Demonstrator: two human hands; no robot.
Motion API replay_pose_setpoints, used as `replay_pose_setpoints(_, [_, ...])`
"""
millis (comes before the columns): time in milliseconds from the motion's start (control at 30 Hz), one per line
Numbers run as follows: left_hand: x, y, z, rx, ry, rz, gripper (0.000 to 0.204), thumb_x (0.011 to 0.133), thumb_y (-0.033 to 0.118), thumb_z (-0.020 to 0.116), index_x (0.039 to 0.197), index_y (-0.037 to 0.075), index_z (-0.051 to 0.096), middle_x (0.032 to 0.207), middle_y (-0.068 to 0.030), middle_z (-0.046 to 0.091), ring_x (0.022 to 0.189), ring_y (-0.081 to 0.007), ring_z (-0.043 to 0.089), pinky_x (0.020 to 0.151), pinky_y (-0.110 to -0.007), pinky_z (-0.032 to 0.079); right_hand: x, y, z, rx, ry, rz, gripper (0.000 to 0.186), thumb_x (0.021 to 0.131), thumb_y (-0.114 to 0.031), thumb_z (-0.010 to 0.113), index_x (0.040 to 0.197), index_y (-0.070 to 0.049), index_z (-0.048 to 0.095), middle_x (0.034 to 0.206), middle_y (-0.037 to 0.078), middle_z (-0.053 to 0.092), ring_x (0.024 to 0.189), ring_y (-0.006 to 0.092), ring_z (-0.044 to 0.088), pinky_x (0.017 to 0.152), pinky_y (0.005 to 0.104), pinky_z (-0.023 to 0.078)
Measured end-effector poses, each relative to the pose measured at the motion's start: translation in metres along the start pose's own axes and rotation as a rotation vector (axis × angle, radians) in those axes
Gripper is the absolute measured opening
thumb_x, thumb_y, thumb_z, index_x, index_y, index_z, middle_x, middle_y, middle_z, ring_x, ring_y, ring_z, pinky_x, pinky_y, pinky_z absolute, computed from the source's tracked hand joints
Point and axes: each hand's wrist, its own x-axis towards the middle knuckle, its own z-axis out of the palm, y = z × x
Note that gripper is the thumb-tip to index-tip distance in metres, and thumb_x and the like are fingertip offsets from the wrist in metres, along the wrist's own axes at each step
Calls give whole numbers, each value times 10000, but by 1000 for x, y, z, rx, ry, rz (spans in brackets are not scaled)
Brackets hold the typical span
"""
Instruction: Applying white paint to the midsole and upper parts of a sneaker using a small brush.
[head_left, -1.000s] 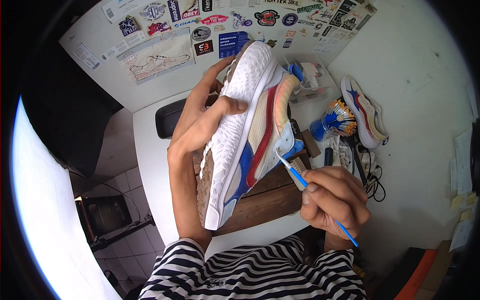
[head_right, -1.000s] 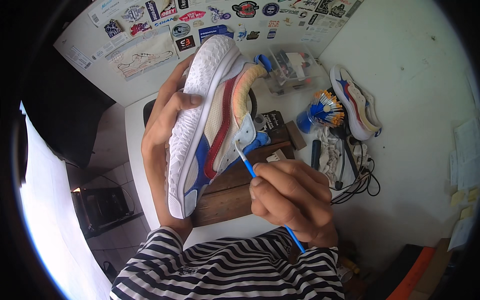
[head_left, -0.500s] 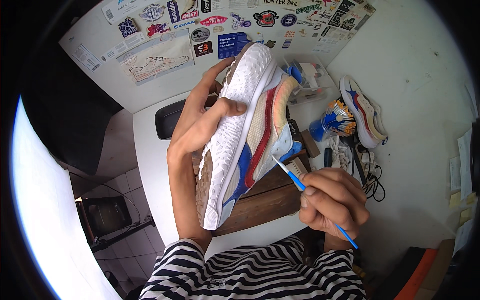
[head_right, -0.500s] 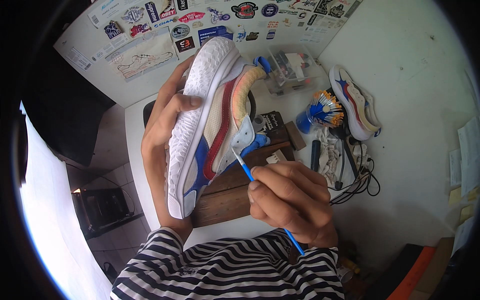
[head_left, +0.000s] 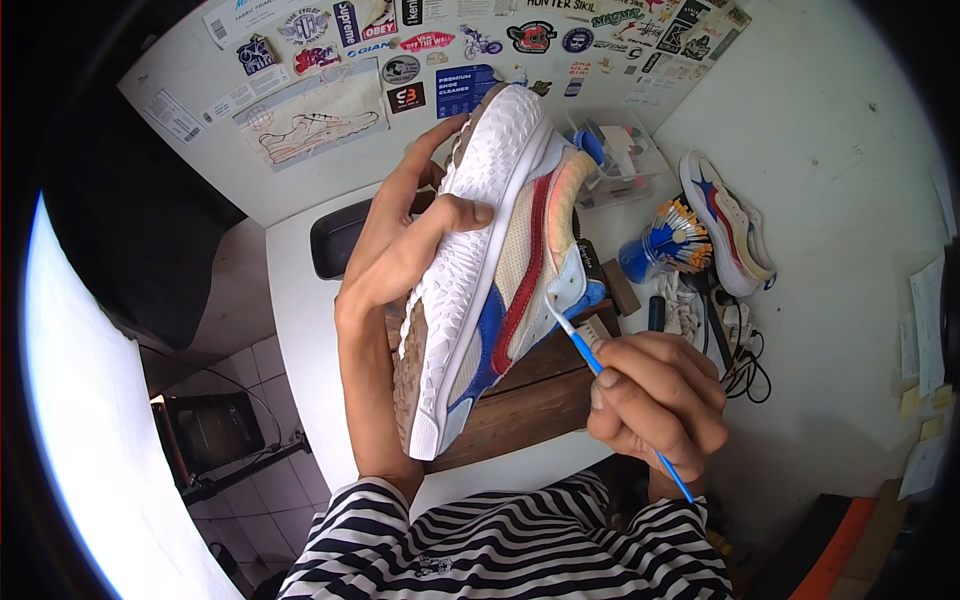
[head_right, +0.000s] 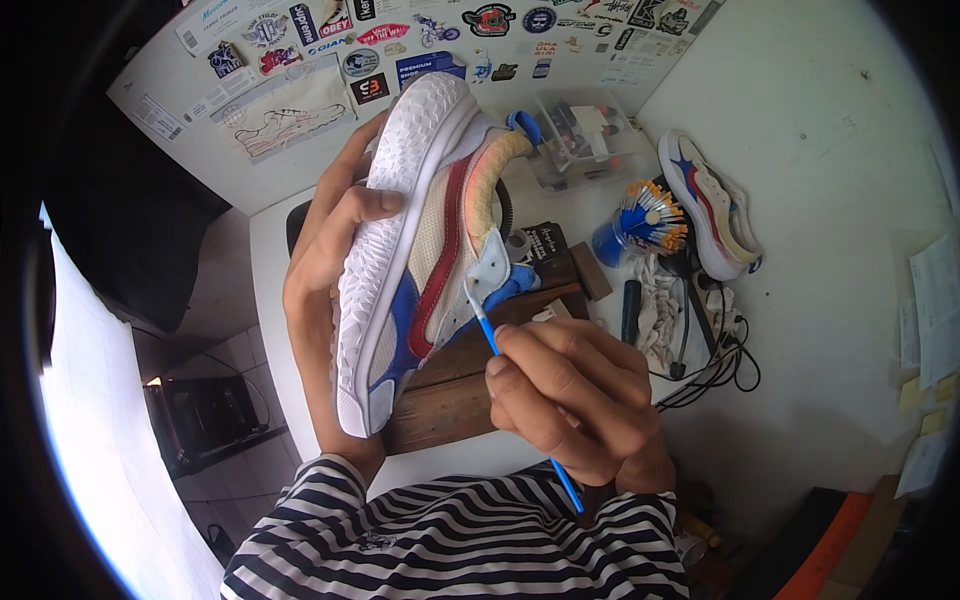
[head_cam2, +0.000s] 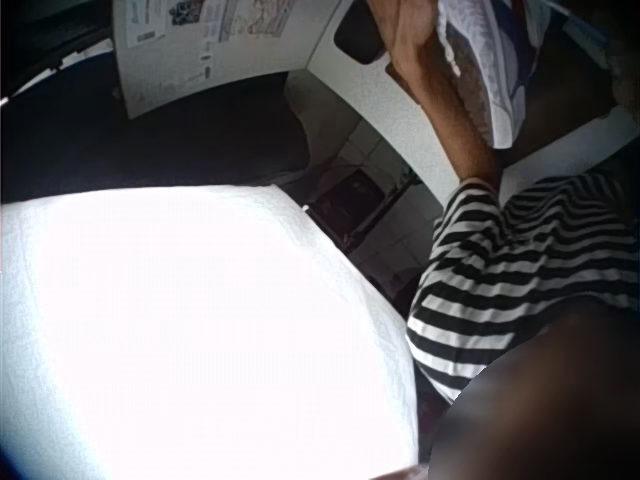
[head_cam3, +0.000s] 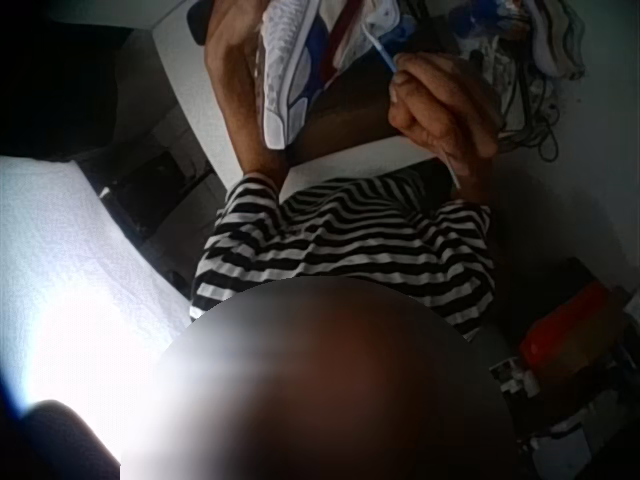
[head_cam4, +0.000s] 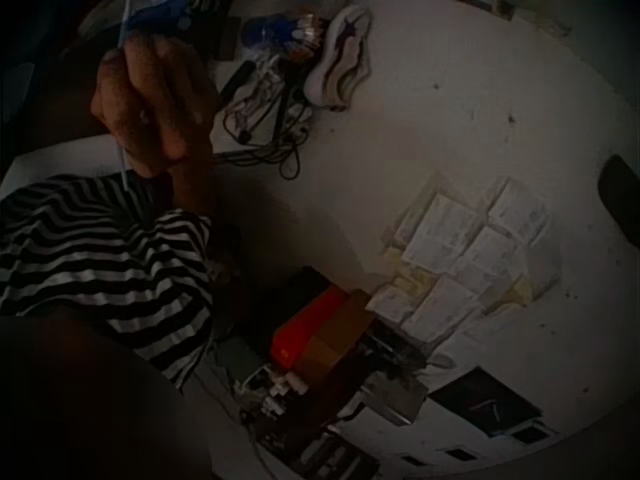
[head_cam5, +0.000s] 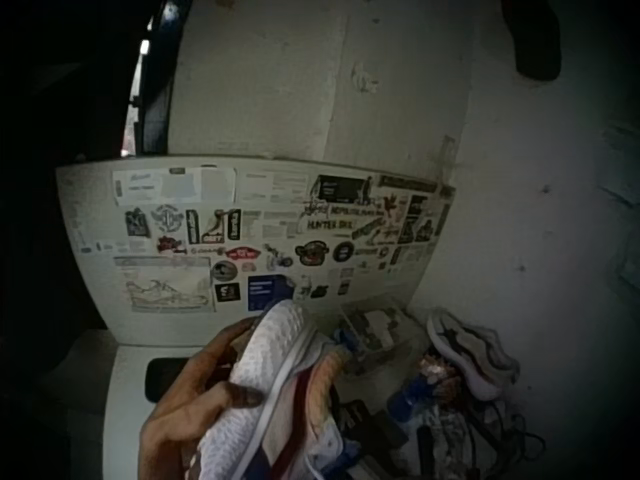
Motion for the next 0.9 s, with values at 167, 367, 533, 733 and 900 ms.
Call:
replay_pose_setpoints(167, [0, 4, 1, -8, 9, -39, 916, 651, 363, 700, 1506, 89, 513, 939, -141, 582, 911, -285, 606, 853, -403, 473, 1, -1, -8, 68, -17, 18, 410, 722, 81, 754, 1099, 14, 608, 988, 188, 702, 756, 270, 714, 613, 370, 632])
replay_pose_setpoints(367, [2, -3, 0, 29, 4, -3, 908, 657, 358, 698, 1504, 87, 513, 893, -139, 582, 893, -282, 606, 856, -391, 469, -2, -3, -6, 59, -22, 33, 409, 737, 75, 767, 1106, 10, 606, 987, 181, 703, 750, 273, 711, 613, 377, 628])
replay_pose_setpoints(533, [0, 1, 1, -23, 20, -22, 903, 659, 336, 697, 1506, 84, 510, 891, -143, 589, 895, -280, 604, 871, -380, 467, 1, 0, -6, -4, 32, 47, 384, 748, 74, 757, 1096, 12, 609, 968, 186, 704, 737, 272, 711, 604, 372, 623])
replay_pose_setpoints(733, [-2, 3, -7, 17, 53, -30, 909, 650, 327, 696, 1509, 93, 511, 941, -162, 609, 922, -291, 621, 890, -388, 473, -2, 11, -12, 126, 135, 99, 258, 846, 77, 707, 1084, 25, 622, 895, 180, 702, 734, 246, 710, 614, 362, 614])
replay_pose_setpoints(900, [-1, -3, -20, 44, 164, -53, 920, 639, 323, 696, 1518, 120, 514, 961, -171, 613, 941, -313, 638, 883, -396, 488, -23, 63, -7, 158, 266, 609, 122, 897, 34, 716, 1001, 45, 654, 812, 114, 706, 703, 164, 689, 658, 272, 553])
